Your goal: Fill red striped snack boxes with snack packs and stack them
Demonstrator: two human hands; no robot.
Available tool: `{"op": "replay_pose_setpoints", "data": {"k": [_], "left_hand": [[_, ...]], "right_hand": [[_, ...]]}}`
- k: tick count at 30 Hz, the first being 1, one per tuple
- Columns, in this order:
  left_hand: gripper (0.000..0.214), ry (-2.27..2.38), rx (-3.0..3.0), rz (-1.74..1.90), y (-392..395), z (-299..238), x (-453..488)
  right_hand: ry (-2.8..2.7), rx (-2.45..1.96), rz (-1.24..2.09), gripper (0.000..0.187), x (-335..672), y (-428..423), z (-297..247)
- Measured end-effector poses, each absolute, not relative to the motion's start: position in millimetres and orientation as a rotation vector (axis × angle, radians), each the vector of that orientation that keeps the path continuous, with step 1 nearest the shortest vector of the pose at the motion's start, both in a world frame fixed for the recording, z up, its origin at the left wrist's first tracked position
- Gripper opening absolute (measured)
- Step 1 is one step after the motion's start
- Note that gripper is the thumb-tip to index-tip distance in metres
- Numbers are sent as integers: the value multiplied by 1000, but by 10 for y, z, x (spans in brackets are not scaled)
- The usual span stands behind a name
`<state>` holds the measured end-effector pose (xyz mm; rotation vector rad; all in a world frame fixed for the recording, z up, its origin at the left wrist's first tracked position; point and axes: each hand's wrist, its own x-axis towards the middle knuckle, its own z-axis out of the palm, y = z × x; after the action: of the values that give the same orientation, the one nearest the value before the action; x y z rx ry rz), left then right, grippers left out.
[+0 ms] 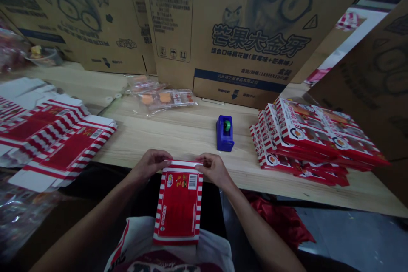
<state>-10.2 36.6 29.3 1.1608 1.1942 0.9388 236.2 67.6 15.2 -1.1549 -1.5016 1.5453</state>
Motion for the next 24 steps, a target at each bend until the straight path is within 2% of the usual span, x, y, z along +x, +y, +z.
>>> {"op": "replay_pose_setpoints", "data": {"k": [6, 15, 18, 20, 22, 24], "left_hand": [[19, 1199, 1091, 986, 399, 358, -43], [28, 1154, 1000, 1024, 95, 139, -13], [29, 1145, 938, 1041, 61, 119, -9], [30, 1114, 885, 1053, 45, 131, -11], [31, 1093, 865, 1060, 35, 142, -2], [31, 1077, 857, 1050, 26, 139, 32]], "right_hand": [[-1473, -1166, 1518, 19, 2339, 683, 256], [-1488, -1072, 1400, 19, 2418, 307, -92], [-1489, -1103, 1421, 32, 2479, 331, -84], [-1415, -1218, 1195, 42, 2587, 491, -29], [-1277, -1379, 817, 41, 2746, 748, 19], [-1185, -1494, 593, 38, 2913, 1031, 28]]}}
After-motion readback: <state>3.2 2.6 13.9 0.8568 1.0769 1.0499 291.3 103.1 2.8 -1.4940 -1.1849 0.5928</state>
